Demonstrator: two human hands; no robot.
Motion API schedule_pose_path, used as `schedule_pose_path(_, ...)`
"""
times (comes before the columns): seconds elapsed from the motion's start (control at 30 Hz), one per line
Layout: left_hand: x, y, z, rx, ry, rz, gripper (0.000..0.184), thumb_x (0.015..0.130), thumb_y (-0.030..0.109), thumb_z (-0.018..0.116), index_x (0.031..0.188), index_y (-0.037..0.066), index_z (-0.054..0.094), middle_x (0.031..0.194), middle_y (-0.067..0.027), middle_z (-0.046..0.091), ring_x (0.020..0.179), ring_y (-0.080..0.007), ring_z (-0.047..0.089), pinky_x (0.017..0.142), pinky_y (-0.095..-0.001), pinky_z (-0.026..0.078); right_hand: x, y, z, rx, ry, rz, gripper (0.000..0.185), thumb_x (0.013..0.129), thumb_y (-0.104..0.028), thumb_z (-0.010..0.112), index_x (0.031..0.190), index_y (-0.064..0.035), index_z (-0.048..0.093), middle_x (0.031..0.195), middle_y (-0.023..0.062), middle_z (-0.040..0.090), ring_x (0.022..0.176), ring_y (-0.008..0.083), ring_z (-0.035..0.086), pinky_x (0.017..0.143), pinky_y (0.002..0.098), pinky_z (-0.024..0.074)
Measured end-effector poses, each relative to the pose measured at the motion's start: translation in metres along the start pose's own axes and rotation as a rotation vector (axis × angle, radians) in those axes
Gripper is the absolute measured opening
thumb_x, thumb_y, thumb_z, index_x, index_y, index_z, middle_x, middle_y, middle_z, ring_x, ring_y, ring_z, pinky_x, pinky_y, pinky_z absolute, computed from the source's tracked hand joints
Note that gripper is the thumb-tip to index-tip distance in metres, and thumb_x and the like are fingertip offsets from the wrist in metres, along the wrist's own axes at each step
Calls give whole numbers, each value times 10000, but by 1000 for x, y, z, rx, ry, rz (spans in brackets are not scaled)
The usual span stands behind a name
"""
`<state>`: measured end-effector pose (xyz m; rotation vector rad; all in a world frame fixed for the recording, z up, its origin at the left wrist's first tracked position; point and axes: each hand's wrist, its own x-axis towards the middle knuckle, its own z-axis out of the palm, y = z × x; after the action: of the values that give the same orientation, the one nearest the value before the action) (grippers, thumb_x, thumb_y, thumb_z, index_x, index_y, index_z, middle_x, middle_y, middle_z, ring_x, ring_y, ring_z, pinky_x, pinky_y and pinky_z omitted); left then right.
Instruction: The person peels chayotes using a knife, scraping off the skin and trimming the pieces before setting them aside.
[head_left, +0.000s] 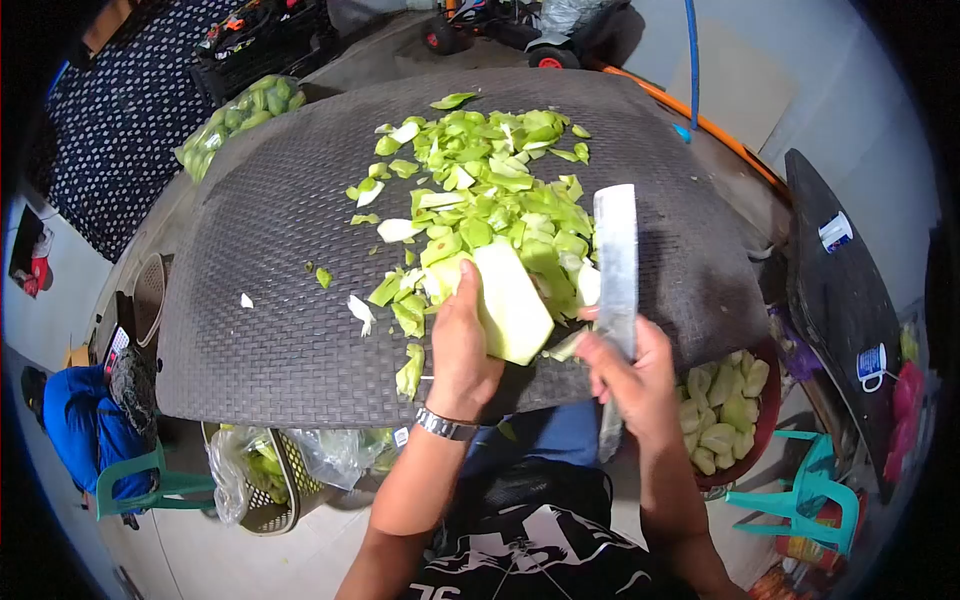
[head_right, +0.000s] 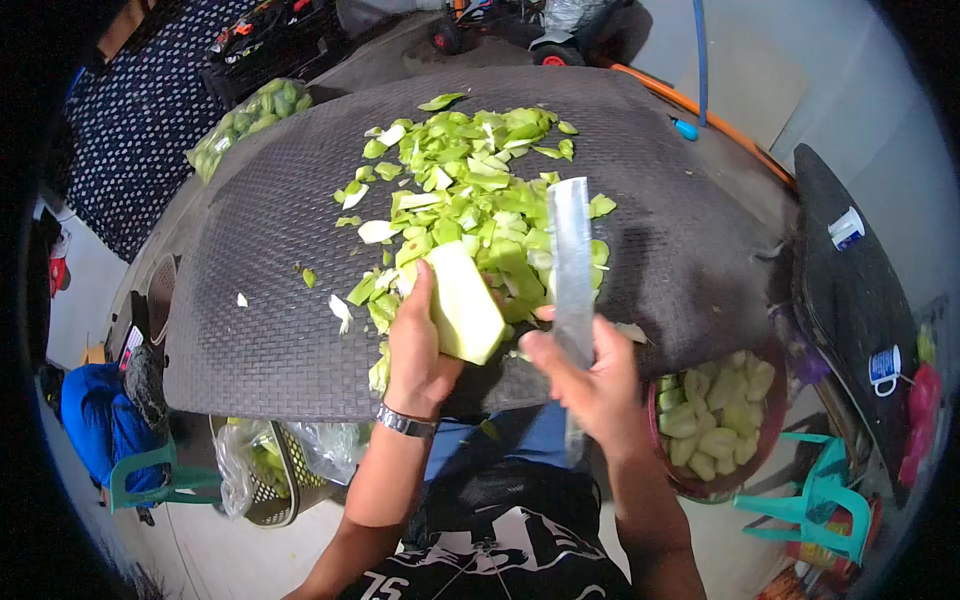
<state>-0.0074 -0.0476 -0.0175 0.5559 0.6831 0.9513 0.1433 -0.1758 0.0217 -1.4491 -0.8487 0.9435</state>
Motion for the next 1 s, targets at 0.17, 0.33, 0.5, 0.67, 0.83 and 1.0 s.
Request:
schedule_pose_path(0.17,-24,-10,37,-19,-56,-42,472,1136,413,468,1244,-13,641,1056,-115,737,909,-203,720,815,-349,582,4,12,27,82,95,-43,345,874,-211,876,1104,1,733,867,36,739,609,63,625,515,219,485)
schedule_pose_path(0.33,-9,22,26,963,-164,478,393,1032,268,656,1310,-9,659,1302,-170,686,1128,-299,691,957,-399,547,2,8,-2,345,298,-9,347,883,-182,833,1132,18,697,866,66,724,562,101,615,437,244,452)
schedule_pose_path(0.5,18,76,-10,1608,-117,796,397,855,92,784,1243,37,720,1442,-223,599,1209,-407,652,1014,-471,532,-20,29,-107,14,876,-157,414,909,-286,806,1210,-42,660,1006,12,671,748,89,616,495,246,451)
schedule_pose_path(0.67,48,101,-34,1626,147,885,170,896,137,795,964,-15,758,913,-201,745,773,-314,735,697,-378,567,-68,60,-224,-271,976,-126,481,905,-310,824,1222,26,693,1122,112,734,973,212,688,817,352,553)
schedule_pose_path(0.83,45,113,-32,2115,117,680,391,777,416,883,849,52,758,974,-176,739,1013,-338,701,828,-515,502,-116,119,-283,-568,1139,249,589,902,-291,823,1336,60,635,1182,146,750,987,251,700,871,400,550)
schedule_pose_path(1.0,41,106,-54,2016,-35,795,826,713,291,925,1436,81,585,1534,-214,496,1464,-415,454,1222,-586,343,-149,265,-344,-845,1184,139,753,857,-336,846,1389,118,568,987,165,720,627,239,641,516,389,507)
